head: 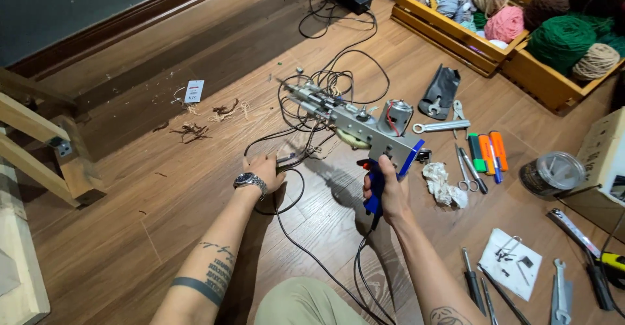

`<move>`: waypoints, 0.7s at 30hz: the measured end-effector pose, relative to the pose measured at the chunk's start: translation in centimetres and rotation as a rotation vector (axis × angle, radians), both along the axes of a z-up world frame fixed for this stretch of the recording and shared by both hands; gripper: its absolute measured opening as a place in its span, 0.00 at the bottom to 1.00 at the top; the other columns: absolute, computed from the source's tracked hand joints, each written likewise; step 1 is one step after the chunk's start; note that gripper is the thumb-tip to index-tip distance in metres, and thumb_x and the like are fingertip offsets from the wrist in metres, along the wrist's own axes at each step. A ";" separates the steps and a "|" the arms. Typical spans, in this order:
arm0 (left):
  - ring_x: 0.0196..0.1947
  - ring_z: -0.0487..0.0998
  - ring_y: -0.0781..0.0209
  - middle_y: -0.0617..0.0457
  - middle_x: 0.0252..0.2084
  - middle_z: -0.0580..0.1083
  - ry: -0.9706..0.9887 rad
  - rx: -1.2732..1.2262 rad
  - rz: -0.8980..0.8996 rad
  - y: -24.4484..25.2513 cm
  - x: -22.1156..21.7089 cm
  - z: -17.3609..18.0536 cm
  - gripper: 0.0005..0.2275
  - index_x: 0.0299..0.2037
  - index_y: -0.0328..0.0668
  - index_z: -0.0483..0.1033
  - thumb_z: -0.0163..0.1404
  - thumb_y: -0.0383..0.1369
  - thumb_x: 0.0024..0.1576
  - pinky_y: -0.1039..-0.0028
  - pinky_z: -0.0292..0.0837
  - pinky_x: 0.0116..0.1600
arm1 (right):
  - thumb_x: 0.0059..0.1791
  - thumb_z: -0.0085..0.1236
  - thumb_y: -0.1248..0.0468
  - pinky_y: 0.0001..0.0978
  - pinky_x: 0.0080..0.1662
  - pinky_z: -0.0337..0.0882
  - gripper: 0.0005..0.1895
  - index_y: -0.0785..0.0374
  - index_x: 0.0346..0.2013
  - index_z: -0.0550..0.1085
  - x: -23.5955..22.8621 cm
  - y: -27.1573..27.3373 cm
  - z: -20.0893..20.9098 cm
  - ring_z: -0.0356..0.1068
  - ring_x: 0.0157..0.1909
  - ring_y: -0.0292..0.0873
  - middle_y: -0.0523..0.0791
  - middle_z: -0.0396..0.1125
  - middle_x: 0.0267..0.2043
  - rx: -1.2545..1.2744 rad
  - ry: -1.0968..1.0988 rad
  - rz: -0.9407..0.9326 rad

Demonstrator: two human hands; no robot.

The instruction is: Reassembling a tufting gun by attaching metal components, screws, and connecting wires while sitting on the floor.

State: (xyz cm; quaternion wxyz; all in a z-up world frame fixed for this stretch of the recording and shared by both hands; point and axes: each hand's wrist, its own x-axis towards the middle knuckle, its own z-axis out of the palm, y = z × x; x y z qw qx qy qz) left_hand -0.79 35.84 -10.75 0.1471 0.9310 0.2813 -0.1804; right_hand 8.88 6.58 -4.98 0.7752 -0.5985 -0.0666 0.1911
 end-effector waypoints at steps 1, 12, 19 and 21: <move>0.73 0.61 0.43 0.41 0.70 0.67 -0.005 0.002 -0.003 -0.2 0.4 -0.6 0.29 0.71 0.45 0.62 0.48 0.49 0.62 0.43 0.32 0.77 | 0.54 0.54 0.43 0.36 0.18 0.67 0.29 0.70 0.33 0.76 -0.2 -0.5 0.3 0.66 0.13 0.45 0.52 0.64 0.15 0.002 -0.005 -0.003; 0.62 0.73 0.48 0.35 0.59 0.75 -0.671 -0.995 -0.282 -10.8 1.8 8.7 0.25 0.62 0.28 0.72 0.61 0.31 0.55 0.54 0.66 0.67 | 0.53 0.40 0.27 0.36 0.26 0.68 0.43 0.67 0.26 0.72 -3.2 -6.9 -1.3 0.60 0.14 0.41 0.45 0.56 0.15 0.141 0.185 0.210; 0.67 0.72 0.44 0.44 0.61 0.76 -0.091 -0.753 -0.421 -20.6 0.5 9.3 0.30 0.63 0.46 0.74 0.56 0.51 0.51 0.54 0.66 0.70 | 0.56 0.52 0.52 0.41 0.28 0.66 0.24 0.75 0.49 0.73 -5.4 -13.6 -2.5 0.58 0.16 0.43 0.47 0.53 0.20 0.181 0.209 0.120; 0.68 0.71 0.50 0.46 0.71 0.68 0.097 -0.685 -0.555 -21.9 0.4 8.1 0.39 0.74 0.40 0.59 0.49 0.49 0.51 0.63 0.65 0.69 | 0.53 0.57 0.54 0.32 0.26 0.60 0.18 0.70 0.43 0.72 -6.1 -16.0 -1.1 0.57 0.16 0.39 0.46 0.57 0.19 0.262 0.311 0.138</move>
